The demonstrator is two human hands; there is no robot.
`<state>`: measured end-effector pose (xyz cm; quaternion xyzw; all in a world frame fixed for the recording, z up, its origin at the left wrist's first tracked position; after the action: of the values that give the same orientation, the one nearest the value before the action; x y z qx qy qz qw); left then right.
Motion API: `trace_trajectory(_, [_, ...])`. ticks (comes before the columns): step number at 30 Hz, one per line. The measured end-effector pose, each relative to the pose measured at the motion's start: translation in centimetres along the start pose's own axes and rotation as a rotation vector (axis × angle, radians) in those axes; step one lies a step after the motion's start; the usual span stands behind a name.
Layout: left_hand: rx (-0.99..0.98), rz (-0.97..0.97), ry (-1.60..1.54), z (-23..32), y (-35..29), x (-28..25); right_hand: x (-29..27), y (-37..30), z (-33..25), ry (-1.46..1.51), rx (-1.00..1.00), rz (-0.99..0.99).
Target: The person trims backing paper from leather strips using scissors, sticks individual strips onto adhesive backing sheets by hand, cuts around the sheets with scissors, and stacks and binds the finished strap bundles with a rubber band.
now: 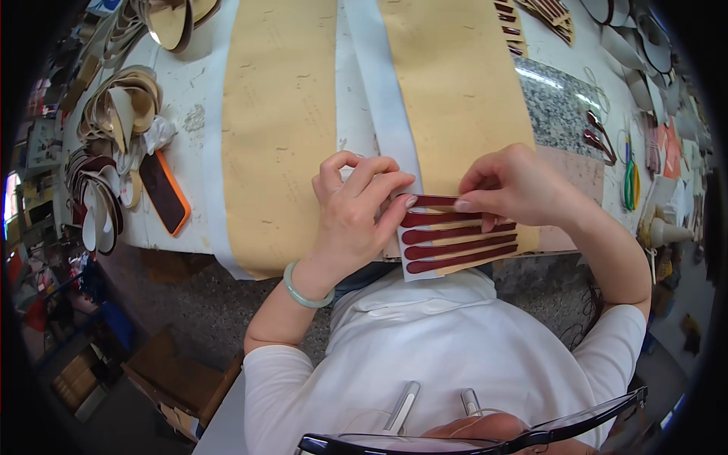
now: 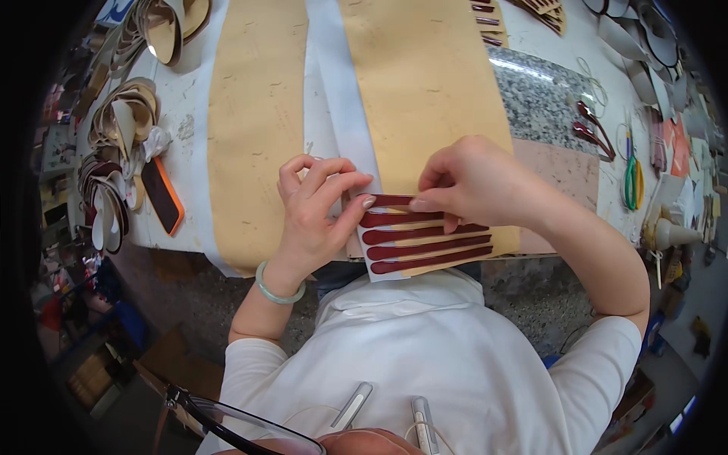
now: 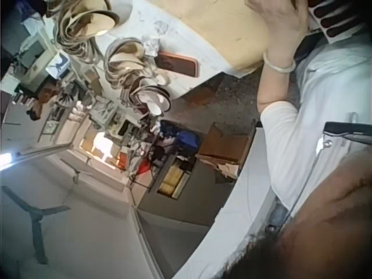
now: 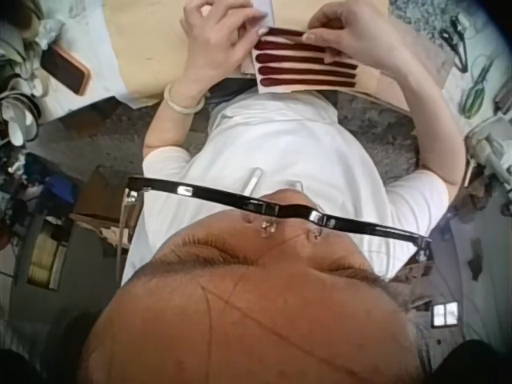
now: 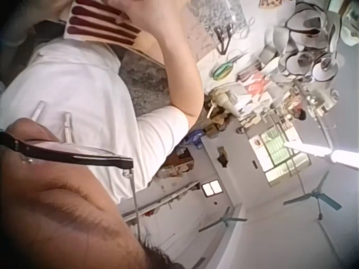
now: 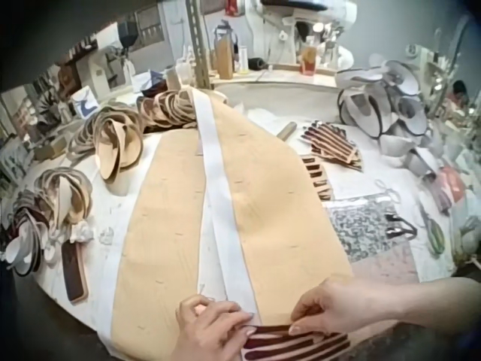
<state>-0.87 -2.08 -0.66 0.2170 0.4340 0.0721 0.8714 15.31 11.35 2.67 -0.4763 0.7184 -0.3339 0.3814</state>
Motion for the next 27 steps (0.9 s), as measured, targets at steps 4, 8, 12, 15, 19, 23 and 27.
trace_trajectory(4, [0.113, -0.037, 0.008, 0.5, 0.3, 0.3, -2.7, -1.2, 2.4, -0.013, 0.144, 0.057])
trace_trajectory(8, [0.199, -0.092, -0.017, 1.2, 0.6, 0.4, -2.4, -1.4, 3.1, -0.070, 0.158, 0.132])
trace_trajectory(12, [0.225, -0.160, 0.062, 2.2, 1.0, 0.1, -2.5, -1.8, 3.5, -0.172, 0.175, 0.194])
trace_trajectory(15, [0.193, -0.193, 0.132, 2.1, 0.7, 0.0, -5.3, -2.1, 7.0, -0.297, -0.061, 0.521])
trace_trajectory(19, [0.206, -0.147, 0.117, 2.2, 0.7, -0.1, -12.2, -3.8, 13.8, -0.389, -0.369, 1.198])
trace_trajectory(23, [0.135, -0.185, -0.043, 2.1, 2.1, 0.0, -13.9, -3.2, 16.9, -0.467, -0.484, 1.351])
trace_trajectory(27, [-0.021, -0.059, -0.296, 4.5, 4.1, 0.9, -7.3, -4.1, 10.5, -0.282, -0.719, 1.018])
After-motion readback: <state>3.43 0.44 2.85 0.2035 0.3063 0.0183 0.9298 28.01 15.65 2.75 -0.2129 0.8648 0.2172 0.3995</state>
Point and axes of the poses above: each hand's wrist, its own y-axis towards the middle knuckle, its own x-axis out of the palm, z = x × y, the point moved 3 cm from there along y, towards the middle knuckle, and after that the axes turned 15 degrees about x, right-handed, at the moved point
